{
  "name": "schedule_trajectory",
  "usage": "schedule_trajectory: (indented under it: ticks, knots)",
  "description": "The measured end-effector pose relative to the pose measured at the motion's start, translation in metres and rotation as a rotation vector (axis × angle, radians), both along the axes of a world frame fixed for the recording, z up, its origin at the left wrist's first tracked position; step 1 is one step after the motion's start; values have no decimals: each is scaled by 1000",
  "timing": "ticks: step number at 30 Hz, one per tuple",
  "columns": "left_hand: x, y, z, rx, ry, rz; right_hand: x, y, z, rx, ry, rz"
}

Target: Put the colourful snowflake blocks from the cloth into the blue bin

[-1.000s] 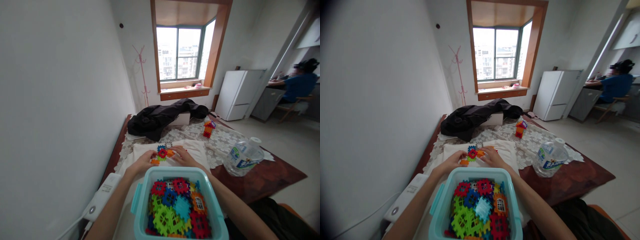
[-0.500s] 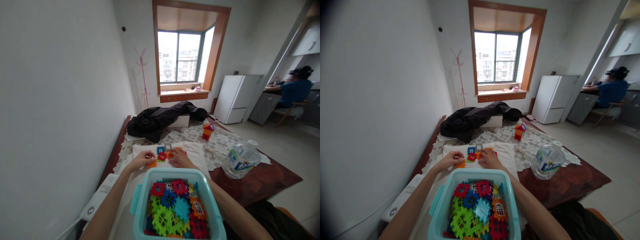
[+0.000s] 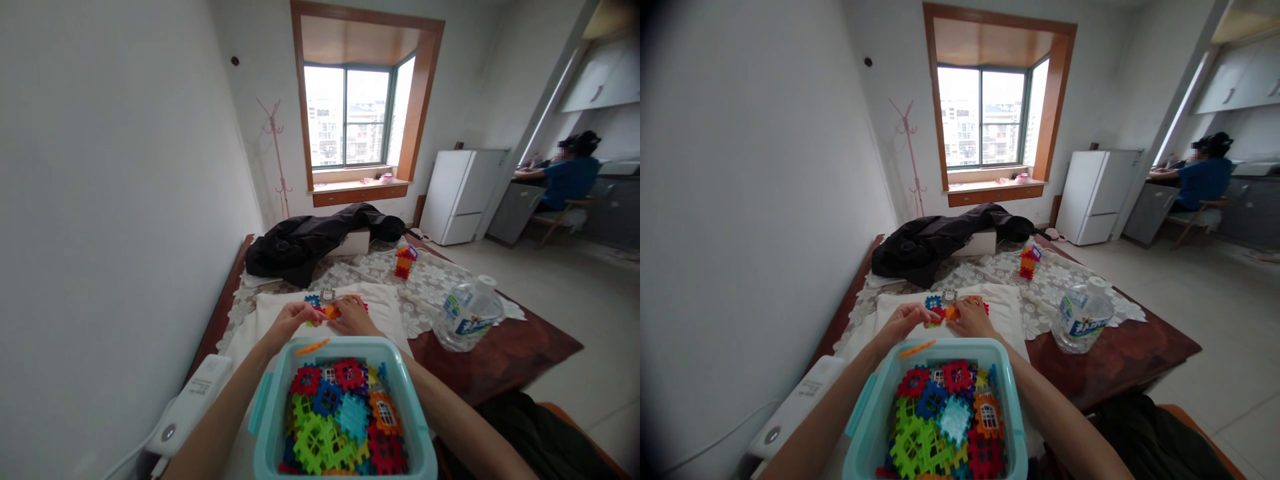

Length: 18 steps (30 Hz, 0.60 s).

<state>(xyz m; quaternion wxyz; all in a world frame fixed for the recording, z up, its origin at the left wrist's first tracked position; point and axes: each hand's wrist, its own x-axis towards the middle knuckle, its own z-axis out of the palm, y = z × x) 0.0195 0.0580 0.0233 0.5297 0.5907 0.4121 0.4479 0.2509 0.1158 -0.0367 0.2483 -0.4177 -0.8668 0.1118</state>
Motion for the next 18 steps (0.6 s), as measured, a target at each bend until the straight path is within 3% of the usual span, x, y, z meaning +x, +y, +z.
schedule_trajectory:
  ticks: [5,9,12,15,16,18]
  knots:
    - [-4,14,-32,155,297,323,4,7,-2,-78,298,-41]
    - [-10,19,-54,252,505,335,15,12,8,-364,733,-27]
    - [-12,21,-64,386,746,256,26,6,21,-644,967,270]
    - [-13,22,-69,416,827,235,30,-2,29,-776,971,646]
    - [-13,22,-69,425,840,230,28,-4,29,-775,955,684]
    - [-13,21,-68,442,836,219,24,-3,25,-693,904,593]
